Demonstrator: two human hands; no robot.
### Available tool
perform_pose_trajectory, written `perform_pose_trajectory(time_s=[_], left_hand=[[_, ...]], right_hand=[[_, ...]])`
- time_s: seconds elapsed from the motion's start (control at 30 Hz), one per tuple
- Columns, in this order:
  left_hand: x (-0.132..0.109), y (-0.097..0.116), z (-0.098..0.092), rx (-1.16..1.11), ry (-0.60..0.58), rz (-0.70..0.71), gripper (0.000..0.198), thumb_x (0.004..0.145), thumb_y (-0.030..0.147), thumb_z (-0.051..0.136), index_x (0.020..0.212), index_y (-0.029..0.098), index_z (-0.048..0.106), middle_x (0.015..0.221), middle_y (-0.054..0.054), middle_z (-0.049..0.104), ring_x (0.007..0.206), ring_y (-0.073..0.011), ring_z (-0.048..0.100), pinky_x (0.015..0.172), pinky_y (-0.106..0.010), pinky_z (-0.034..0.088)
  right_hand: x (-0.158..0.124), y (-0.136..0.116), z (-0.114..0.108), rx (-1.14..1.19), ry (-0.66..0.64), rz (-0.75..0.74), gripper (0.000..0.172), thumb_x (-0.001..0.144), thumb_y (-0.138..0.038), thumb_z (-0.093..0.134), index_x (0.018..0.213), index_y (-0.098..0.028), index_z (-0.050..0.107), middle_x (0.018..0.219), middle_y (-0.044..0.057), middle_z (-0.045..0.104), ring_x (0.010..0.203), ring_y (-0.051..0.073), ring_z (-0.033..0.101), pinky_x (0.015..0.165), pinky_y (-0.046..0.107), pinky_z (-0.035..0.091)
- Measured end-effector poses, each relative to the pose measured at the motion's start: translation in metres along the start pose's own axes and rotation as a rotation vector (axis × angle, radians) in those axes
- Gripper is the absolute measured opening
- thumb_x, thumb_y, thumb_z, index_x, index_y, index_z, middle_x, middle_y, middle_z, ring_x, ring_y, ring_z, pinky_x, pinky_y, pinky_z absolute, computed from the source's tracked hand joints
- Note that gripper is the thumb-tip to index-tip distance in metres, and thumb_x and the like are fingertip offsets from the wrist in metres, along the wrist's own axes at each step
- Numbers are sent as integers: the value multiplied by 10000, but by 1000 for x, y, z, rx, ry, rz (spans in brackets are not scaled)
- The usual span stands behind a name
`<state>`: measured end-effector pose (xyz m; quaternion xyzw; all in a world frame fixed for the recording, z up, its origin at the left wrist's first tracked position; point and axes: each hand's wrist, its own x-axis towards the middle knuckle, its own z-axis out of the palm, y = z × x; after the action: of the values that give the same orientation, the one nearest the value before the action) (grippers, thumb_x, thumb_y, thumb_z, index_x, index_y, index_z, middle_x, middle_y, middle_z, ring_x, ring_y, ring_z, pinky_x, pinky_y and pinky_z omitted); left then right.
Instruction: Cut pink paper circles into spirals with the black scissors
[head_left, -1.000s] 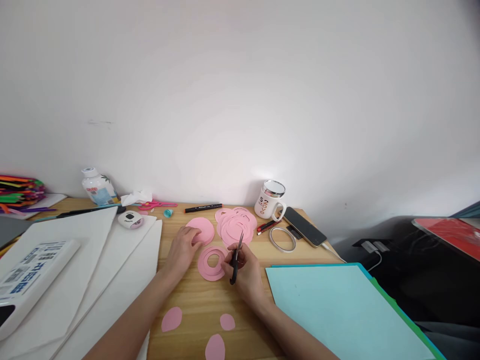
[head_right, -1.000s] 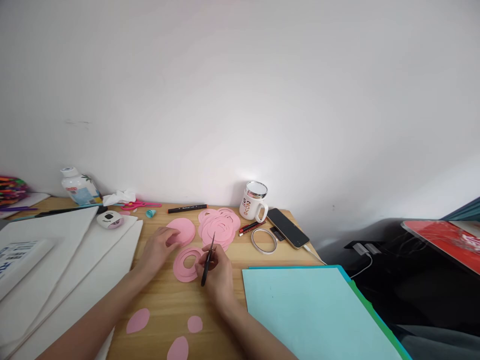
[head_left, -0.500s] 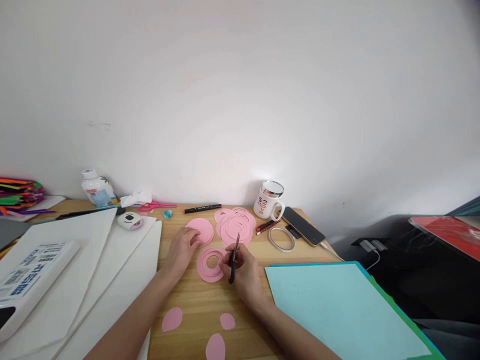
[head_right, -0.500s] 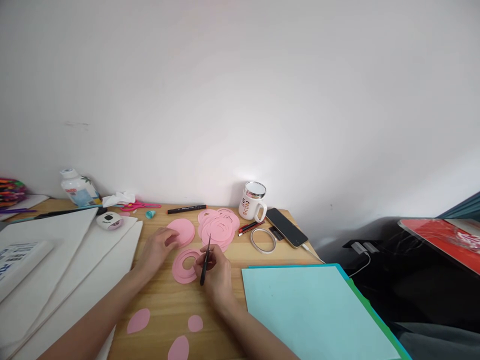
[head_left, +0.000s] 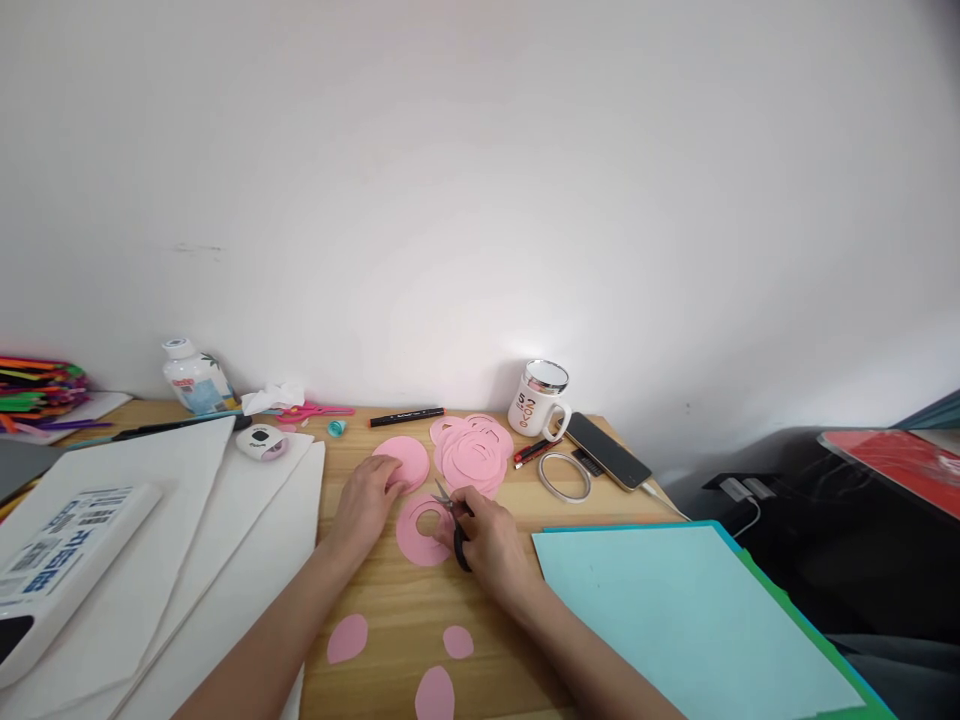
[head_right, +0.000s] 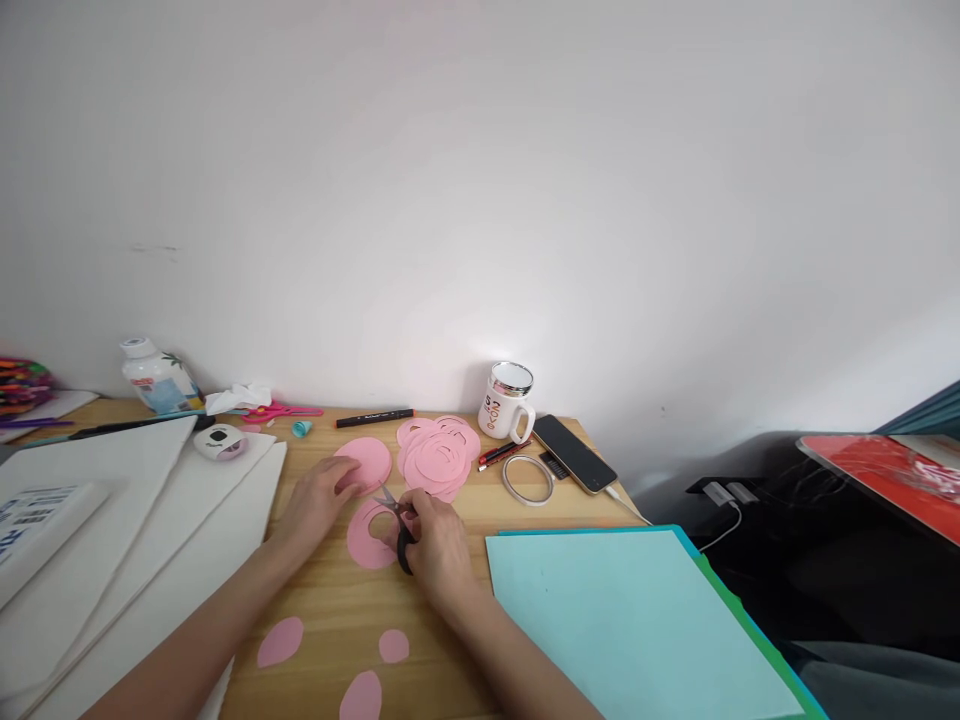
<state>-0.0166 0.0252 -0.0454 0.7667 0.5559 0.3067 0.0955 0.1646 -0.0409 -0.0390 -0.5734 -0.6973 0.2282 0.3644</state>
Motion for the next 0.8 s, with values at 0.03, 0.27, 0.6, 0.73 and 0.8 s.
perform_pose_trajectory(time_s=[0.03, 0.27, 0.6, 0.73, 0.8], left_hand=[[0, 0, -1, -3, 2, -6, 171, 715, 120, 614, 876, 169, 641, 980, -93, 689, 922, -258, 615, 808, -379, 479], [2, -2, -1, -31, 16, -6, 119, 728, 166, 606, 837, 182, 651, 929, -72, 690, 874, -247, 620, 774, -372, 491], [4, -10, 5, -11, 0, 27, 296, 682, 157, 654, 978, 149, 652, 1086, -128, 663, 1048, -286, 578, 924, -423, 436], [3, -6, 1, 13, -17, 10, 249, 702, 163, 631, 950, 153, 652, 1036, -118, 675, 989, -276, 596, 866, -399, 463], [3, -4, -1, 12, -27, 7, 227, 720, 178, 615, 944, 157, 649, 1017, -115, 678, 968, -270, 601, 834, -385, 474]], right_hand=[[0, -1, 1, -89, -6, 4, 153, 728, -114, 566, 861, -190, 556, 801, 43, 679, 716, 201, 602, 606, 255, 395], [17, -18, -4, -527, -220, 74, 343, 689, 18, 483, 966, -165, 568, 902, 90, 704, 825, 240, 623, 650, 284, 318], [23, -19, 5, -540, -263, 86, 268, 749, -66, 513, 983, -184, 574, 879, 70, 725, 762, 220, 642, 547, 266, 255], [20, -20, 1, -512, -249, 49, 299, 731, -56, 529, 998, -184, 565, 895, 66, 714, 777, 212, 637, 546, 262, 266], [19, -21, 0, -498, -242, 27, 288, 738, -54, 527, 987, -192, 572, 904, 62, 714, 786, 208, 637, 553, 259, 276]])
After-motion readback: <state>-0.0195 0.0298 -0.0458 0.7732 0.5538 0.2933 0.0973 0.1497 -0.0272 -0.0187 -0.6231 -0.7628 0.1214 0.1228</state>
